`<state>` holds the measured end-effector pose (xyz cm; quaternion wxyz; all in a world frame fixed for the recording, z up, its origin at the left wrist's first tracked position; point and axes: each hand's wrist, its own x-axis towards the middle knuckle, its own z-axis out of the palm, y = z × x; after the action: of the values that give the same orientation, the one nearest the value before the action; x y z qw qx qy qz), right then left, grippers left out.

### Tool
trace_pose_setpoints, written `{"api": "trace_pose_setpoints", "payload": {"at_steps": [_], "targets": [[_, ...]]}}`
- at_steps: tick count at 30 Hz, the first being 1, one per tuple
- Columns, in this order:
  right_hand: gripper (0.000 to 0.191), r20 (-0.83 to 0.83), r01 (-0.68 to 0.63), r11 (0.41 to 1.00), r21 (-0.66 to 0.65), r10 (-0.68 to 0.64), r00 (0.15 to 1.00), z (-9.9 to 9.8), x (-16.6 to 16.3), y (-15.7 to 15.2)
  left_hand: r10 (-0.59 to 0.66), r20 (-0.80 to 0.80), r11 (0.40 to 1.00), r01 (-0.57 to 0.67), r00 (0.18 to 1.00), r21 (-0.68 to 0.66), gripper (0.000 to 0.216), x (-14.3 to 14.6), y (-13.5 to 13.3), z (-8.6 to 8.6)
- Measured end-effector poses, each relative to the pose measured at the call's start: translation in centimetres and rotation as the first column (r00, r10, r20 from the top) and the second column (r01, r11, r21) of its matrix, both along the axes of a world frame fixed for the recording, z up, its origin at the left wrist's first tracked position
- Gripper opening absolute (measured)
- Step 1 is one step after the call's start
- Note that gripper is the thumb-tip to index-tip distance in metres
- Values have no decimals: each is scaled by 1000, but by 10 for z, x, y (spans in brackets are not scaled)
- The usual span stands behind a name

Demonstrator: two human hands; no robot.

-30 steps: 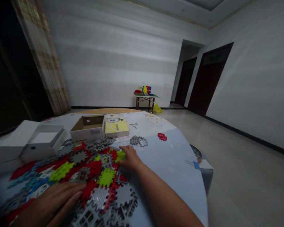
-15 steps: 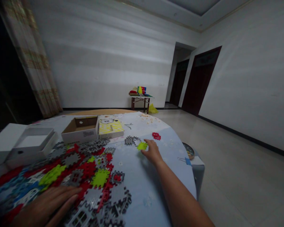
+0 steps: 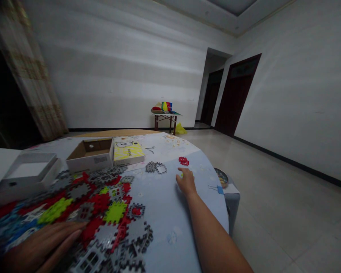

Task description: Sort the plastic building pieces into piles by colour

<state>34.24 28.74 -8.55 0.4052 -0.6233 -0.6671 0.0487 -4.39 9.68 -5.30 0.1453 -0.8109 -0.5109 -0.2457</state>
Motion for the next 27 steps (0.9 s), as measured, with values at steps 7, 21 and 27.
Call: {"api": "trace_pose_setpoints", "payload": {"at_steps": [7, 21, 27], "targets": [[26, 8, -323, 945, -48, 324, 946, 0, -32, -12, 113, -29, 987, -115, 993, -110, 31, -9, -5, 12], [38, 195, -159, 974, -161, 190, 962, 15, -40, -12, 237, 4, 949, -230, 972, -213, 37, -27, -1, 7], [42, 284, 242, 931, -273, -162, 945, -2, 14, 7, 227, 20, 951, -217, 974, -218, 39, -33, 3, -3]]}}
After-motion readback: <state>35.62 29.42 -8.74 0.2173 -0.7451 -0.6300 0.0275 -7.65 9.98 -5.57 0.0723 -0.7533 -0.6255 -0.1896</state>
